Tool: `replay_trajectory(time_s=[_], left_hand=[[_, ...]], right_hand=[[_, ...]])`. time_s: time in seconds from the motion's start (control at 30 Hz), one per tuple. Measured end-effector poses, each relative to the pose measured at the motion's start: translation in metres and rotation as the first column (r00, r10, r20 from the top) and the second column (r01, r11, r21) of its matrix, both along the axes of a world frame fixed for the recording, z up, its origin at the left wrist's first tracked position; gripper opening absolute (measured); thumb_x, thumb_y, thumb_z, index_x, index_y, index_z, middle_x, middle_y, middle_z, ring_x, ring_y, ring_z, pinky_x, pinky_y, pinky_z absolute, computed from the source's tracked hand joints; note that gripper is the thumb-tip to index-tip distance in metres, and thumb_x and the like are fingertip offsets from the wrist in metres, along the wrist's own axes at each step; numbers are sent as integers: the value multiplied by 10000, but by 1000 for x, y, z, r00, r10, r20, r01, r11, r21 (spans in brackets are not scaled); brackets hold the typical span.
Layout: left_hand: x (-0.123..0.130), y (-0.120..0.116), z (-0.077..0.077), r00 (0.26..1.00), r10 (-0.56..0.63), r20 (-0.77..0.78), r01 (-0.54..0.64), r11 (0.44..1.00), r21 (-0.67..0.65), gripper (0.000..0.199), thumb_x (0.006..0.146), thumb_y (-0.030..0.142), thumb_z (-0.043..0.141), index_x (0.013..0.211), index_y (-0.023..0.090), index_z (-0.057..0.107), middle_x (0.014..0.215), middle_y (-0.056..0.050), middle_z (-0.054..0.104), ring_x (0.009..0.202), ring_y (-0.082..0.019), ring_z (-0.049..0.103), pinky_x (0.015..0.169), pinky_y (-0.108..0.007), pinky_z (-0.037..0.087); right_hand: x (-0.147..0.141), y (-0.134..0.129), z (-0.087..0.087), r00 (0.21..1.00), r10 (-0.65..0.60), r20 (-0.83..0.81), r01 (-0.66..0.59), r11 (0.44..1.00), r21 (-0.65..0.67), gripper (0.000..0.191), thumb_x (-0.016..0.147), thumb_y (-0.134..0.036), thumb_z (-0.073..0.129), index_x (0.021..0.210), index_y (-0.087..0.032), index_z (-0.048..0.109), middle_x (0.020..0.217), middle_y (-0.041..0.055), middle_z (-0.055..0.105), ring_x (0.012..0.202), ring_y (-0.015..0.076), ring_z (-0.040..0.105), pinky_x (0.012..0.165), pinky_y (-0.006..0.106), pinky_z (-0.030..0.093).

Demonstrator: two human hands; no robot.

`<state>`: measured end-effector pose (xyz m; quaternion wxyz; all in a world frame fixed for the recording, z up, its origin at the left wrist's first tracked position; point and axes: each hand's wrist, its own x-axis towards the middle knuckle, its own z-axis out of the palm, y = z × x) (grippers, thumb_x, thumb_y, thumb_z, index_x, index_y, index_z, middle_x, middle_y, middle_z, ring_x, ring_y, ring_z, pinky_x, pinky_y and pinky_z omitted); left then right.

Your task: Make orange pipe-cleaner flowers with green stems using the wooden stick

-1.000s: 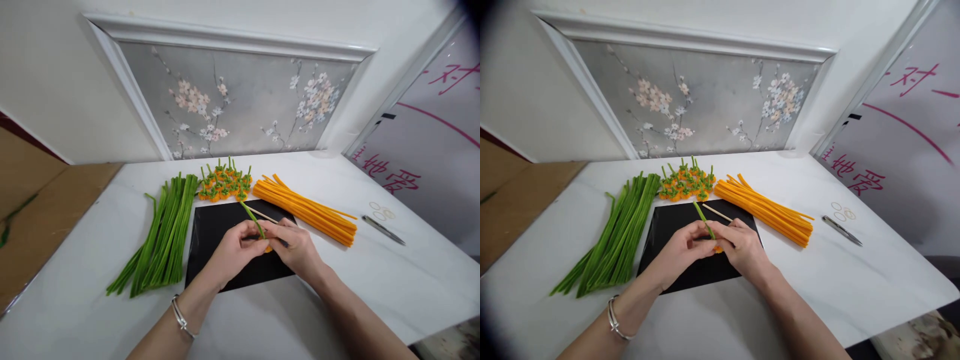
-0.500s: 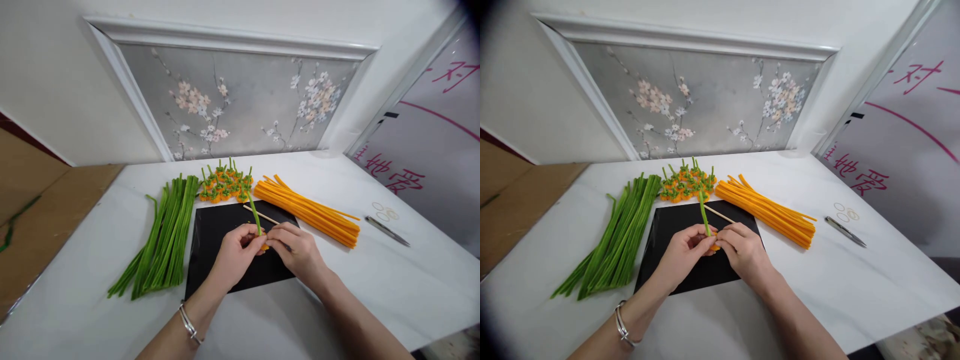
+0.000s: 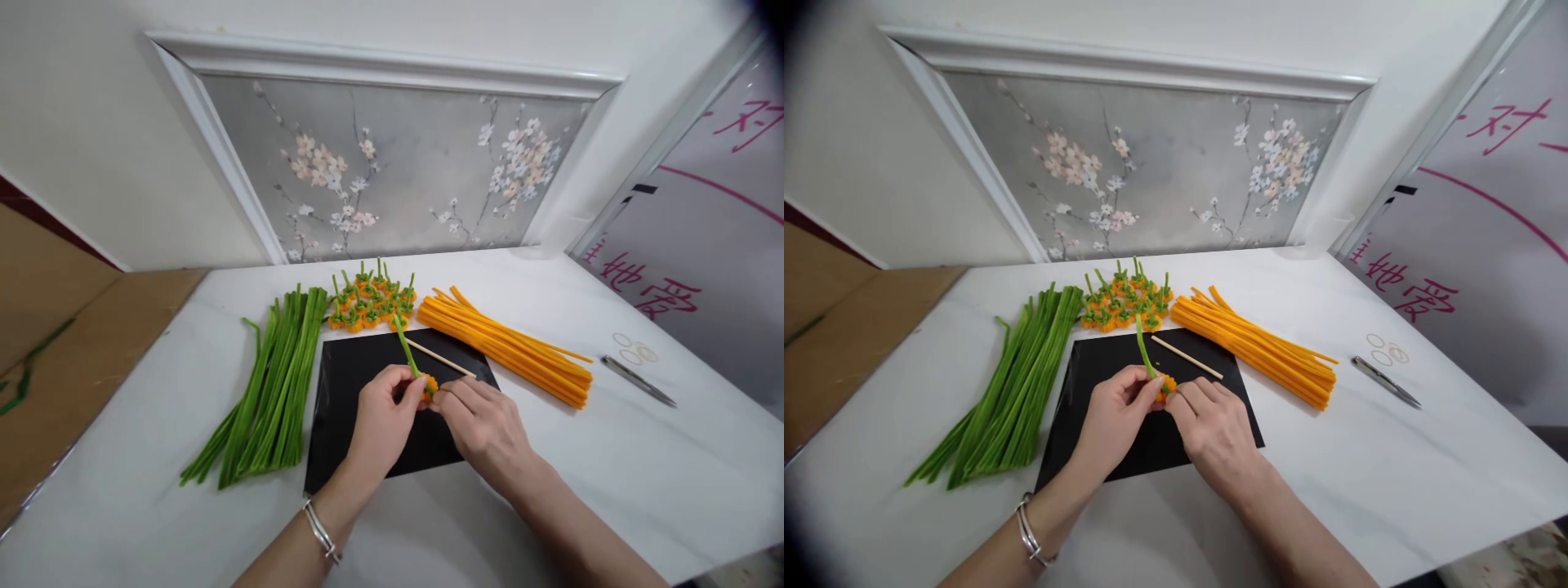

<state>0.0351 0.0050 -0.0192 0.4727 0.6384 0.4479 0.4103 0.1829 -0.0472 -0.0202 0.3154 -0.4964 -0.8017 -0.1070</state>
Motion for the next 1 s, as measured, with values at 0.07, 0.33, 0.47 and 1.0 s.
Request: replay_trajectory(time_s=[0.07, 0.33, 0.47, 1.0], left_hand=[[0, 0, 0, 998, 19, -66, -12, 994, 107, 157, 858, 256, 575, 747, 161, 633, 811, -44, 634, 729, -167, 617, 672, -284, 537], [-6, 3, 5, 982, -95, -164, 118, 984, 134, 152, 833, 153, 548, 745, 156, 672, 746, -28, 644, 682, -150, 580, 640, -258, 455], [-12, 8, 14, 956, -291, -20, 289, 955, -73, 210, 861, 201, 526, 748, 139, 691, 720, -23, 642, 666, -143, 573, 628, -250, 459], [-19, 6, 15, 929, -319, 190, 371, 821, -435, 210, 688, 127, 680, 888, 124, 748, 718, -16, 655, 665, -108, 566, 651, -231, 435]], right_hand=[[-1, 0, -1, 1000, 3, 5, -3, 1000, 0, 185, 960, -130, 466, 895, -151, 639, 807, 64, 661, 744, 169, 593, 707, 299, 445], [2, 4, 0, 990, 131, 55, -131, 991, -2, 209, 974, -154, 442, 983, -188, 647, 1065, 81, 677, 1055, 212, 575, 833, 343, 439], [7, 9, 2, 980, 193, 54, -193, 981, 1, 251, 977, -121, 409, 952, -202, 645, 1202, 78, 649, 1248, 231, 487, 931, 388, 423], [18, 14, 1, 950, 311, -28, -312, 945, -92, 234, 973, -104, 404, 988, -172, 628, 939, 79, 680, 886, 184, 602, 777, 319, 509]])
